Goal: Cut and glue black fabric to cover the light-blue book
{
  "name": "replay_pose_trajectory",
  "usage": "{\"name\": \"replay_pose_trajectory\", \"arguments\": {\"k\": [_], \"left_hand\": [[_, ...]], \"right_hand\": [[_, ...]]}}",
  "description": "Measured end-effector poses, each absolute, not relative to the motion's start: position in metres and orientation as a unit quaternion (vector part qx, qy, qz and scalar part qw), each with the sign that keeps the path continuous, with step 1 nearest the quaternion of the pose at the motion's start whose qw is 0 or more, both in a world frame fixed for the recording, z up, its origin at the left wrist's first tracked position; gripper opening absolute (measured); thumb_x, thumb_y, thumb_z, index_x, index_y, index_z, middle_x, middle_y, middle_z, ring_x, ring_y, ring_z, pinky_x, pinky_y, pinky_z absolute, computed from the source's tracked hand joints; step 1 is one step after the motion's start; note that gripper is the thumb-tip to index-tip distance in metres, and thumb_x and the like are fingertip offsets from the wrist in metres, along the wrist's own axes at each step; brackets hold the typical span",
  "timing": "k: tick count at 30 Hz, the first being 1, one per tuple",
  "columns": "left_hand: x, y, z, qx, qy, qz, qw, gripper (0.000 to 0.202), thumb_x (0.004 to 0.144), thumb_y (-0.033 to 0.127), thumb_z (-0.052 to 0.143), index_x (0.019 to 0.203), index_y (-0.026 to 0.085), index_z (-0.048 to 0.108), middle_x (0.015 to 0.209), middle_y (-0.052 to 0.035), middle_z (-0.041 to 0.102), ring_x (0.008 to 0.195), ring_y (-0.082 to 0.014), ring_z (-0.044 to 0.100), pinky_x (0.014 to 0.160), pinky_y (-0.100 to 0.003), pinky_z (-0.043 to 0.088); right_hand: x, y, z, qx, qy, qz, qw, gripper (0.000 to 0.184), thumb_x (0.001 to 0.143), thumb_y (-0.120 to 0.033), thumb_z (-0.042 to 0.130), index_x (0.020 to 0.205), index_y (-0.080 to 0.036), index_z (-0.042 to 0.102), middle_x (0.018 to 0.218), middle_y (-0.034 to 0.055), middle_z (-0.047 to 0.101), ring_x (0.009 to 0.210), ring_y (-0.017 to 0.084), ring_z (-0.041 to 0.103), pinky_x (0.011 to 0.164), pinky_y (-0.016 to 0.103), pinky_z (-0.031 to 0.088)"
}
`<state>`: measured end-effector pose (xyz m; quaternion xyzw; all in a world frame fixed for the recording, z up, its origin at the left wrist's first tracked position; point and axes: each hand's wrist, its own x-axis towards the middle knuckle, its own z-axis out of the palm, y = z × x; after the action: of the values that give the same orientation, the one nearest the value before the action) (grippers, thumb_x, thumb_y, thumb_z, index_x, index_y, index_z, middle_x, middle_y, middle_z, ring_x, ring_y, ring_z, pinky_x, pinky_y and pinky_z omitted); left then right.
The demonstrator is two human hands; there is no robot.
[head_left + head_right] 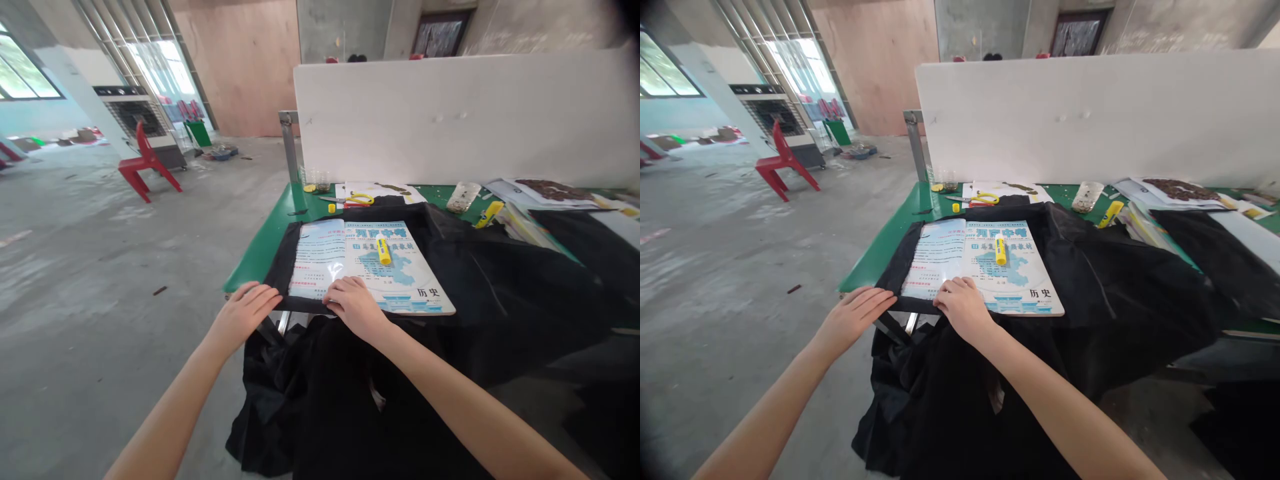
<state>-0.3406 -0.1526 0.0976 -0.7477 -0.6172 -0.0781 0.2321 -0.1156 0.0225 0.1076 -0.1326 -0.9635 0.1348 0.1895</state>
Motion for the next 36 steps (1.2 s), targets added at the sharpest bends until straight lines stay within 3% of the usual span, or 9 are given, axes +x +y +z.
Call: {"name": "replay_pose_trajectory", "arguments": {"k": [3, 6, 9, 13, 16, 19, 25, 32, 36], "left_hand": [[-0.332, -0.156, 0.088, -0.765, -0.594, -0.057, 0.243, 0.042, 0.089, 0.004, 0.036, 0.124, 0.02, 0.054, 0.125, -0.0046, 0.059, 0.114, -0.0199, 0.054, 0.099, -0.036, 0.039], [-0.332, -0.155, 0.078, -0.758, -0.604, -0.088, 0.228, 0.042, 0.089, 0.009, 0.04, 0.127, 0.02, 0.052, 0.127, -0.0064, 0.057, 0.117, -0.0204, 0.053, 0.101, -0.037, 0.041], [-0.336, -0.156, 0.072, -0.759, -0.602, -0.119, 0.216, 0.043, 0.089, 0.013, 0.043, 0.131, 0.019, 0.047, 0.13, -0.007, 0.055, 0.122, -0.0212, 0.049, 0.104, -0.038, 0.04], [-0.339, -0.159, 0.07, -0.758, -0.602, -0.149, 0.201, 0.048, 0.091, 0.007, 0.031, 0.138, 0.019, 0.038, 0.134, -0.0072, 0.05, 0.126, -0.0196, 0.044, 0.104, -0.037, 0.04], [-0.339, -0.16, 0.069, -0.759, -0.597, -0.16, 0.207, 0.052, 0.091, 0.005, 0.029, 0.141, 0.019, 0.033, 0.134, -0.0071, 0.05, 0.126, -0.0193, 0.044, 0.105, -0.038, 0.04], [-0.338, -0.159, 0.068, -0.756, -0.594, -0.164, 0.219, 0.052, 0.091, 0.005, 0.029, 0.141, 0.02, 0.033, 0.134, -0.0071, 0.05, 0.125, -0.0194, 0.045, 0.105, -0.038, 0.04], [-0.337, -0.156, 0.064, -0.754, -0.585, -0.154, 0.255, 0.053, 0.091, 0.003, 0.032, 0.142, 0.017, 0.029, 0.133, -0.008, 0.052, 0.125, -0.0198, 0.045, 0.104, -0.038, 0.041], [-0.332, -0.162, 0.06, -0.695, -0.644, -0.182, 0.262, 0.046, 0.09, 0.012, 0.044, 0.135, 0.02, 0.04, 0.133, -0.0108, 0.051, 0.126, -0.0246, 0.044, 0.108, -0.049, 0.031], [-0.324, -0.172, 0.046, -0.563, -0.706, -0.326, 0.282, 0.036, 0.085, 0.016, 0.052, 0.121, 0.019, 0.052, 0.12, -0.0125, 0.059, 0.119, -0.025, 0.05, 0.103, -0.049, 0.035]], "right_hand": [[-0.115, 0.024, 0.108, -0.125, -0.965, 0.139, 0.186, 0.015, 0.088, -0.021, 0.053, 0.083, -0.022, 0.068, 0.086, 0.0012, 0.062, 0.088, 0.015, 0.05, 0.087, 0.033, 0.032], [-0.111, 0.025, 0.11, -0.109, -0.97, 0.134, 0.171, 0.018, 0.089, -0.021, 0.051, 0.087, -0.022, 0.069, 0.088, 0.0018, 0.063, 0.09, 0.016, 0.051, 0.089, 0.035, 0.033], [-0.102, 0.025, 0.115, -0.071, -0.976, 0.124, 0.162, 0.019, 0.089, -0.024, 0.05, 0.098, -0.021, 0.067, 0.099, 0.0033, 0.063, 0.099, 0.017, 0.05, 0.094, 0.037, 0.034], [-0.081, 0.032, 0.128, -0.053, -0.968, 0.171, 0.173, 0.026, 0.088, -0.032, 0.052, 0.11, -0.023, 0.062, 0.114, 0.0049, 0.06, 0.11, 0.018, 0.05, 0.098, 0.038, 0.037], [-0.06, 0.052, 0.144, -0.122, -0.933, 0.229, 0.25, 0.027, 0.089, -0.034, 0.049, 0.109, -0.022, 0.062, 0.113, 0.0061, 0.061, 0.109, 0.018, 0.053, 0.095, 0.037, 0.042], [-0.035, 0.084, 0.159, -0.225, -0.888, 0.213, 0.341, 0.024, 0.087, -0.034, 0.049, 0.098, -0.021, 0.066, 0.105, 0.0056, 0.065, 0.102, 0.019, 0.058, 0.092, 0.037, 0.044], [0.004, 0.124, 0.163, -0.391, -0.829, 0.192, 0.351, 0.024, 0.083, -0.037, 0.052, 0.093, -0.023, 0.067, 0.093, 0.0018, 0.069, 0.085, 0.018, 0.063, 0.076, 0.031, 0.049], [0.006, 0.111, 0.151, -0.365, -0.848, 0.184, 0.337, 0.022, 0.083, -0.037, 0.053, 0.092, -0.024, 0.067, 0.095, 0.0026, 0.069, 0.085, 0.019, 0.064, 0.073, 0.031, 0.049], [-0.005, 0.095, 0.154, -0.331, -0.863, 0.196, 0.327, 0.02, 0.084, -0.036, 0.051, 0.093, -0.025, 0.066, 0.098, 0.0022, 0.067, 0.089, 0.019, 0.063, 0.073, 0.029, 0.051]]}}
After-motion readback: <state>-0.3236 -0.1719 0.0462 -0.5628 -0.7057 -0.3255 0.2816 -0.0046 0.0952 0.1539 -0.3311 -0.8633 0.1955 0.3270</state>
